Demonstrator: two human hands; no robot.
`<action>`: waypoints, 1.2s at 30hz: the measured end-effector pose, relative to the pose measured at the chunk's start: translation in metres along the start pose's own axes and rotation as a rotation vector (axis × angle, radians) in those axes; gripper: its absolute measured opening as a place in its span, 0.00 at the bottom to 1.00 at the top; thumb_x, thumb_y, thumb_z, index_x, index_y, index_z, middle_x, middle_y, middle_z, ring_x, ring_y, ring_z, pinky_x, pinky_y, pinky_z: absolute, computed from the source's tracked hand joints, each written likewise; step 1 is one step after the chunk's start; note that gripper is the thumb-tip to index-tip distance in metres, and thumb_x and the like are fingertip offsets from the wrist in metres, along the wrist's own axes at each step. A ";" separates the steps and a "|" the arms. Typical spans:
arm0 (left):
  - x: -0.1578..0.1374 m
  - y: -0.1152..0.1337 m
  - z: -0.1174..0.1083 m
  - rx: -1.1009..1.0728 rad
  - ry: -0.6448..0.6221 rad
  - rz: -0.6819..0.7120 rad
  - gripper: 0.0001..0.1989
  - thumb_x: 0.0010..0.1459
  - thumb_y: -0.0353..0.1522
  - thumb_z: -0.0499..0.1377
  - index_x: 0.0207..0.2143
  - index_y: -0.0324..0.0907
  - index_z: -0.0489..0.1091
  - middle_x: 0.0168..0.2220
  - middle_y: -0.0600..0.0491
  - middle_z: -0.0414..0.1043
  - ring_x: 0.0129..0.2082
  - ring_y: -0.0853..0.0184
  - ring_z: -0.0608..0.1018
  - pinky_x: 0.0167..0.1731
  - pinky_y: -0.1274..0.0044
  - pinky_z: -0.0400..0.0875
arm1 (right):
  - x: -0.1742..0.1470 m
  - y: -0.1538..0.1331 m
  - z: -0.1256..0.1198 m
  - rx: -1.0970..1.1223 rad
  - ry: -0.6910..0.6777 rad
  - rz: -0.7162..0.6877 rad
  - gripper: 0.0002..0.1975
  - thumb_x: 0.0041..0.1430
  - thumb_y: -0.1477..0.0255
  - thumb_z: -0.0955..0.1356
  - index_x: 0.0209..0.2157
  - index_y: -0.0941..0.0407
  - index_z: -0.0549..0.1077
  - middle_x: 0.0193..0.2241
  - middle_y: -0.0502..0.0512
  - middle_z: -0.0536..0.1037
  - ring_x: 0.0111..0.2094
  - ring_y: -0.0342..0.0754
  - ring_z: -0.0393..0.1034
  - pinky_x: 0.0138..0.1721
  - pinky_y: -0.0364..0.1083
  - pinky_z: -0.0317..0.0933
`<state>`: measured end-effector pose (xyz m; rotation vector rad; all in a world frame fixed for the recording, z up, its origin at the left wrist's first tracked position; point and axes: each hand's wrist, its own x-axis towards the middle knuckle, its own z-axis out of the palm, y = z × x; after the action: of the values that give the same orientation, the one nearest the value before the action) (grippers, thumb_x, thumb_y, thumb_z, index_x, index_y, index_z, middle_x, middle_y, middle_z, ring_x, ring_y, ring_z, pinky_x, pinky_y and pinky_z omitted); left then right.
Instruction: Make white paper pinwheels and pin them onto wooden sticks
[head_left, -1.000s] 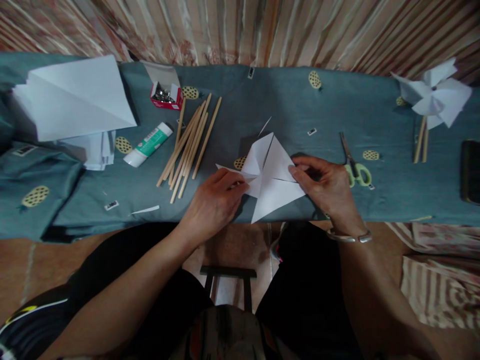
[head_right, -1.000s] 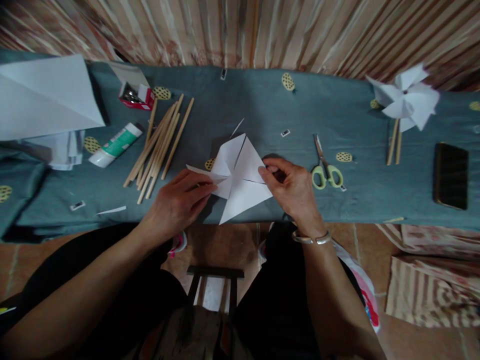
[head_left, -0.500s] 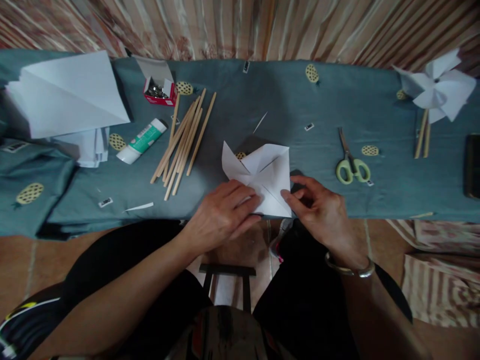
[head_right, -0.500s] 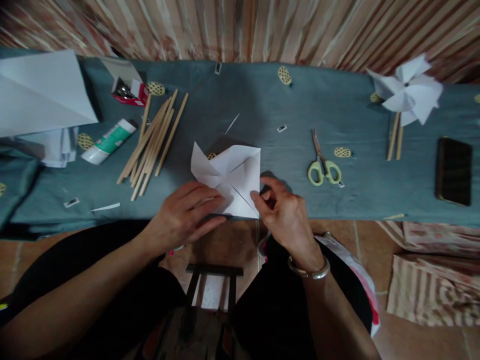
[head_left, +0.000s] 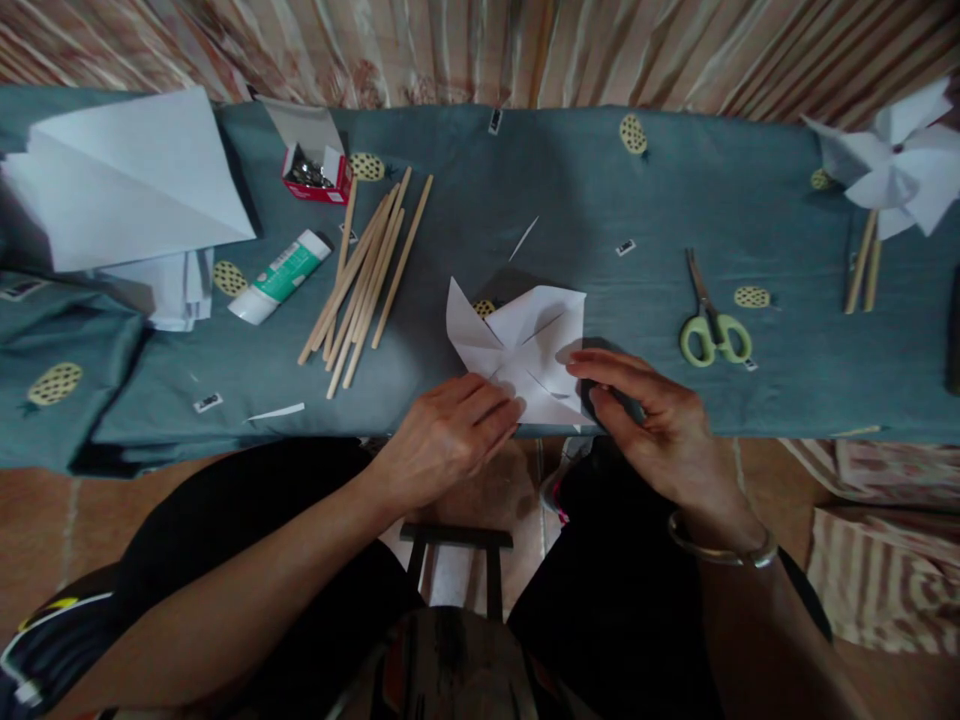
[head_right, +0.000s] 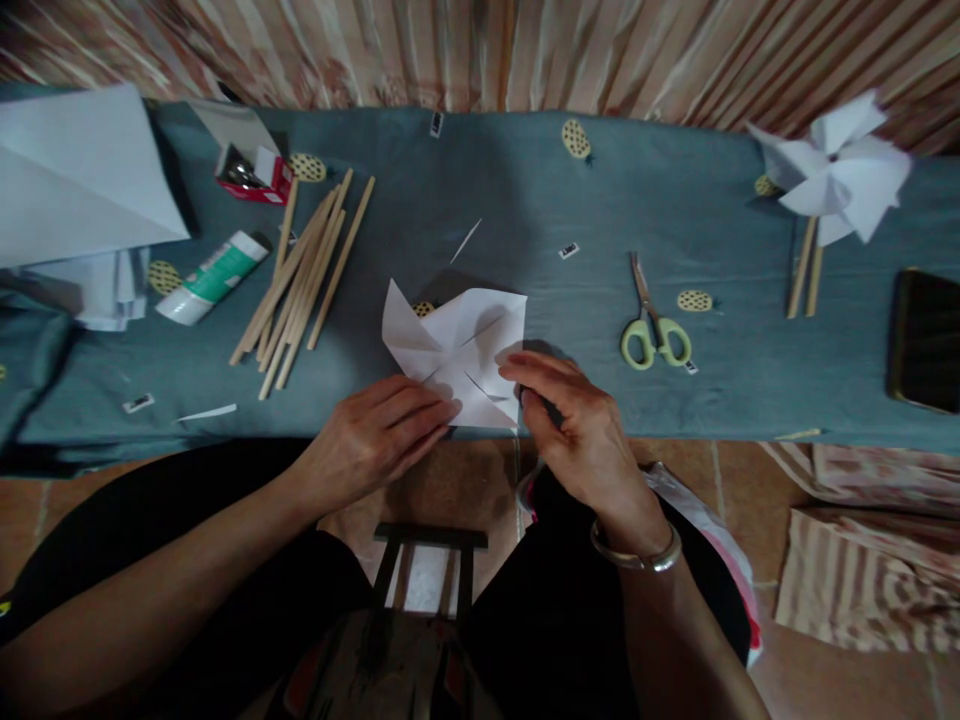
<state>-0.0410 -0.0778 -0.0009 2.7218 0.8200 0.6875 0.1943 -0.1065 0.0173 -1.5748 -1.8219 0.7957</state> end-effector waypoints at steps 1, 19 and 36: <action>-0.001 0.000 0.000 -0.001 0.007 0.003 0.07 0.63 0.27 0.58 0.43 0.34 0.72 0.37 0.48 0.77 0.38 0.64 0.77 0.38 0.72 0.77 | 0.000 0.001 0.000 0.051 -0.035 0.020 0.18 0.61 0.78 0.64 0.49 0.47 0.77 0.53 0.53 0.77 0.57 0.52 0.69 0.59 0.58 0.63; -0.002 0.003 -0.003 0.003 -0.046 -0.012 0.19 0.63 0.24 0.55 0.56 0.34 0.62 0.39 0.49 0.77 0.38 0.66 0.77 0.40 0.74 0.77 | 0.022 -0.005 0.032 0.146 0.102 0.040 0.03 0.55 0.74 0.72 0.32 0.51 0.78 0.50 0.54 0.78 0.54 0.53 0.71 0.57 0.57 0.65; -0.004 0.003 0.000 -0.033 -0.084 -0.024 0.11 0.62 0.25 0.57 0.47 0.33 0.71 0.41 0.47 0.77 0.41 0.63 0.77 0.43 0.71 0.77 | 0.025 -0.010 0.045 -0.149 0.141 -0.036 0.02 0.57 0.72 0.70 0.32 0.54 0.77 0.53 0.59 0.76 0.54 0.57 0.70 0.56 0.61 0.64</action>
<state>-0.0426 -0.0823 -0.0014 2.6871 0.8133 0.5729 0.1502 -0.0853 -0.0024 -1.6415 -1.8369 0.5290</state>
